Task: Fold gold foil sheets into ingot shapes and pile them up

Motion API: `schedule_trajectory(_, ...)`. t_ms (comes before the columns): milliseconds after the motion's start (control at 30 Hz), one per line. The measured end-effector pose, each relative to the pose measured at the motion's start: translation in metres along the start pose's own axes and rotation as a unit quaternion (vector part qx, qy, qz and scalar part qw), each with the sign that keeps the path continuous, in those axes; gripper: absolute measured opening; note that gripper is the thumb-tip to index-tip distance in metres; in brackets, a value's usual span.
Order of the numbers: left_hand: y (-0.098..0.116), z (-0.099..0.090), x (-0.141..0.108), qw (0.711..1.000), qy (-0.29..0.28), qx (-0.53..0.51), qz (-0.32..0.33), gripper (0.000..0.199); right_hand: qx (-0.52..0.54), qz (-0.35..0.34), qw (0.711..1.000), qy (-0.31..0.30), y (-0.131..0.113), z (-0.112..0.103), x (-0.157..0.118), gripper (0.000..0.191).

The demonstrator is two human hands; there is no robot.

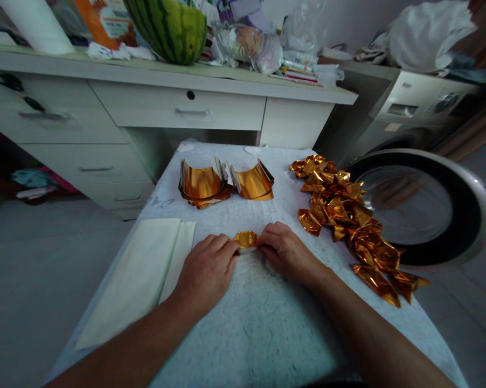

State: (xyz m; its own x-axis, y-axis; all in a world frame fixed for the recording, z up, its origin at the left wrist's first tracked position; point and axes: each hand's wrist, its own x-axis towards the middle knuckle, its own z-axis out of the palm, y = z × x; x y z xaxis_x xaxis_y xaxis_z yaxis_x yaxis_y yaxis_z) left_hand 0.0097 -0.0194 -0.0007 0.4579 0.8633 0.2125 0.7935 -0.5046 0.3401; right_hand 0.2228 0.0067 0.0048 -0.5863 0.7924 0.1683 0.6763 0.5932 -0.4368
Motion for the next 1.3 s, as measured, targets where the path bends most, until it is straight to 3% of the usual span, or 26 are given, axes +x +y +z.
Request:
schedule_trajectory(367,-0.002,0.003,0.003,0.999,0.006,-0.005,-0.054,0.019,0.041,0.107,0.993,-0.007,-0.006,-0.003,0.001,0.010)
schedule_trajectory(700,-0.002,0.003,0.005,0.996,-0.033,0.014,-0.084,0.017,0.063,0.134,0.989,-0.008,-0.003,-0.002,0.004,0.007)
schedule_trajectory(1300,0.004,0.000,0.009,0.986,-0.045,0.127,-0.102,0.024,-0.052,0.234,0.970,-0.027,-0.011,-0.003,0.011,0.023)
